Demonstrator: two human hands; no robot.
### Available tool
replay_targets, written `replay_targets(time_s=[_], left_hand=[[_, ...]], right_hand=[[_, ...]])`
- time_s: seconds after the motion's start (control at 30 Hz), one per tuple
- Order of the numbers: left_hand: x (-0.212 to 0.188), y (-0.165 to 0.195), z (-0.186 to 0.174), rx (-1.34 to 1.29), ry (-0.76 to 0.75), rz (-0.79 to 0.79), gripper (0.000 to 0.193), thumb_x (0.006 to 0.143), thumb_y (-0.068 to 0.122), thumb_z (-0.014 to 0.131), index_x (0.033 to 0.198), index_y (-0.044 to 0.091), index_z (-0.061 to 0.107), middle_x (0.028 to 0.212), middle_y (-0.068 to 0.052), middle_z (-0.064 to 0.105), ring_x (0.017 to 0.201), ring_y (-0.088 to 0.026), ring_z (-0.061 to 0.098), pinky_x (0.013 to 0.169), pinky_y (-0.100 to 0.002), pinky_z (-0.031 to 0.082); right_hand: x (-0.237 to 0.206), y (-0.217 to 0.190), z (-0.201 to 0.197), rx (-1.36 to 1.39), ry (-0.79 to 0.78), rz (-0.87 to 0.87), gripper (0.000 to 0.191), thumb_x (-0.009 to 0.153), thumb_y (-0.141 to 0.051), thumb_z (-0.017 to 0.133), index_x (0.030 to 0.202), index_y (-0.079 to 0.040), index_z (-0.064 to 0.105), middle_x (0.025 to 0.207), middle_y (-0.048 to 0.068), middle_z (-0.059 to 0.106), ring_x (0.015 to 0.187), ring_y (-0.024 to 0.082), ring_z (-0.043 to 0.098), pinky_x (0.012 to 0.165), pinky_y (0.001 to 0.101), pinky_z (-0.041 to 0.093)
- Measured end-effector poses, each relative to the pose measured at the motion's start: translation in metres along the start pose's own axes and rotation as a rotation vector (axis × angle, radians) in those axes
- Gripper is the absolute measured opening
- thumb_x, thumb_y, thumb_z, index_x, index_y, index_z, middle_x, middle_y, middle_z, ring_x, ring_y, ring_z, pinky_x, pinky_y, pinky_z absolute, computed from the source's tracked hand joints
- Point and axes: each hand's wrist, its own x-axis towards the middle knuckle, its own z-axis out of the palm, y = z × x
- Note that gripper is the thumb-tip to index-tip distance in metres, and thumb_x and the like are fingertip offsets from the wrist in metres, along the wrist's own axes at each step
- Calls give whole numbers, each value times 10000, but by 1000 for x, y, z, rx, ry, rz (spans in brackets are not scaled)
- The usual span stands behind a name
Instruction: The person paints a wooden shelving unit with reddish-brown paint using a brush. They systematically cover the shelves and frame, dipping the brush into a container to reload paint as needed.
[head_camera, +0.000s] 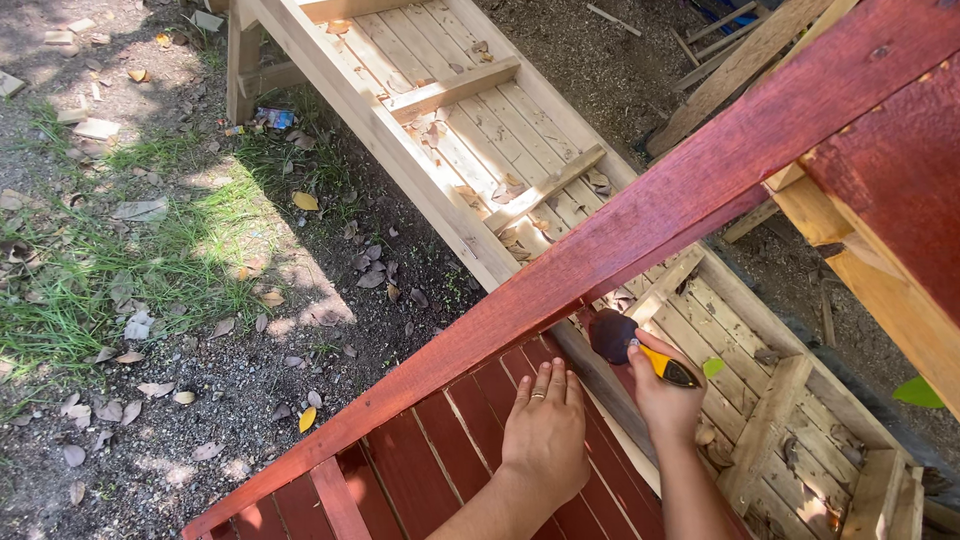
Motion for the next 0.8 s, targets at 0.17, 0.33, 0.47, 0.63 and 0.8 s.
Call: replay_targets(time_s=[0.17,0.33,0.47,0.63,0.8], left_hand=[[6,-3,14,-4,41,-3,862,930,250,629,1567,-93,160,1670,-261,133,1560,-334,123,1248,-471,117],[9,1,22,29,8,5,875,904,201,619,1573,-96,140,1677,-259,120,1564,-331,119,1251,-464,124],[8,11,22,48,-58,16,885,910,206,609,1583,-87,114,1683,-254,105,1571,-344,100,1258,-469,124],[9,20,22,86,-60,55,873,908,169,582,1595,-40,86,1671,-255,92,1558,-344,83,1246,-468,114],[9,27,29,82,-56,51,886,893,187,611,1578,-81,118,1680,-247,110,1567,-321,109,1256,-443,131]], right_hand=[[-10,17,21,50,6,-58,271,903,-62,754,1171,-23,773,1025,80,755,848,90,681,790,244,572],[-27,26,29,-243,6,-253,298,923,-103,753,1217,-58,768,1048,115,804,910,160,722,853,307,566],[-41,32,24,-559,-12,-590,376,869,-99,761,1243,-71,737,1227,216,720,1149,316,703,950,386,572],[-61,46,-4,-726,-34,-542,465,806,-108,748,1270,-125,728,1255,229,701,1124,351,705,876,411,584],[-95,58,-42,-748,82,-509,342,860,-145,772,1201,-144,749,1166,195,735,1047,319,738,816,398,603]])
